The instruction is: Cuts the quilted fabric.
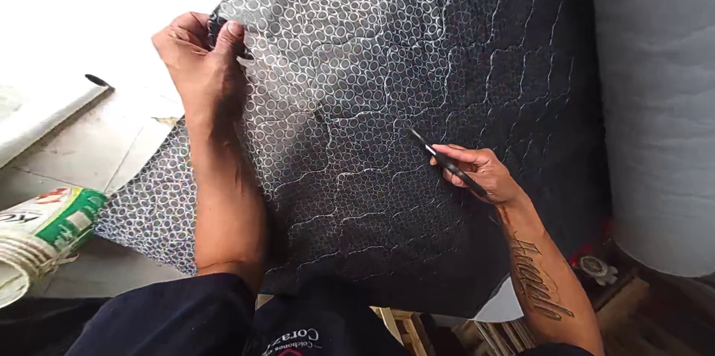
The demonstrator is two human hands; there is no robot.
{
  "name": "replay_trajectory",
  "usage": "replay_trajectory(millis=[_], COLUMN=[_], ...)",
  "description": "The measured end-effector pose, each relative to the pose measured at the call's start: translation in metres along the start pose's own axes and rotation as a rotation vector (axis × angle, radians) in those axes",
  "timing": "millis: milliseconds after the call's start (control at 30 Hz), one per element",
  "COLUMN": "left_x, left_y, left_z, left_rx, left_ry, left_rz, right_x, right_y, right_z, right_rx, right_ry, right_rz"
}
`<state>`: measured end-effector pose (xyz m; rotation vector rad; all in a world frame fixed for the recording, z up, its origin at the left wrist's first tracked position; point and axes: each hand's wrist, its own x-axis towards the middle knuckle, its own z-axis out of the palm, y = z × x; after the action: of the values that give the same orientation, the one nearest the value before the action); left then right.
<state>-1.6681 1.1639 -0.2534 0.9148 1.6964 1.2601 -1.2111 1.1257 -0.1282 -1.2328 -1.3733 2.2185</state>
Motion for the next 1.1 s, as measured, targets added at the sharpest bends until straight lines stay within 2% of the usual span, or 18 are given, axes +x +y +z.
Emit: replay_trajectory(millis=[133, 400, 567, 867, 1100], left_x=[-0.001, -0.001, -0.001, -0.005, -0.011], left_y=[-0.002, -0.003, -0.002, 0.001, 0.008], left_z=[0.000, -0.005, -0.008, -0.013, -0.010], left_rx=[-0.039, -0.085, -0.120, -0.151, -0.181], left_ry=[0.021, 0.058, 0.063, 0.089, 0.100], left_rz=[0.056, 0.058, 0.060, 0.064, 0.073], right_x=[0.033, 0.092, 0.120, 0.171, 0.207], right_y=[-0.015, -0.034, -0.046, -0.067, -0.082], right_z=[0.011, 0.034, 0.053, 0.076, 0.093], right_rx=[-0.013, -0.014, 0.041, -0.018, 0.011], right_ry=[-0.042, -0.075, -0.025, 0.050, 0.035], right_rz=[-0.026, -0.043, 0.006, 0.046, 0.021])
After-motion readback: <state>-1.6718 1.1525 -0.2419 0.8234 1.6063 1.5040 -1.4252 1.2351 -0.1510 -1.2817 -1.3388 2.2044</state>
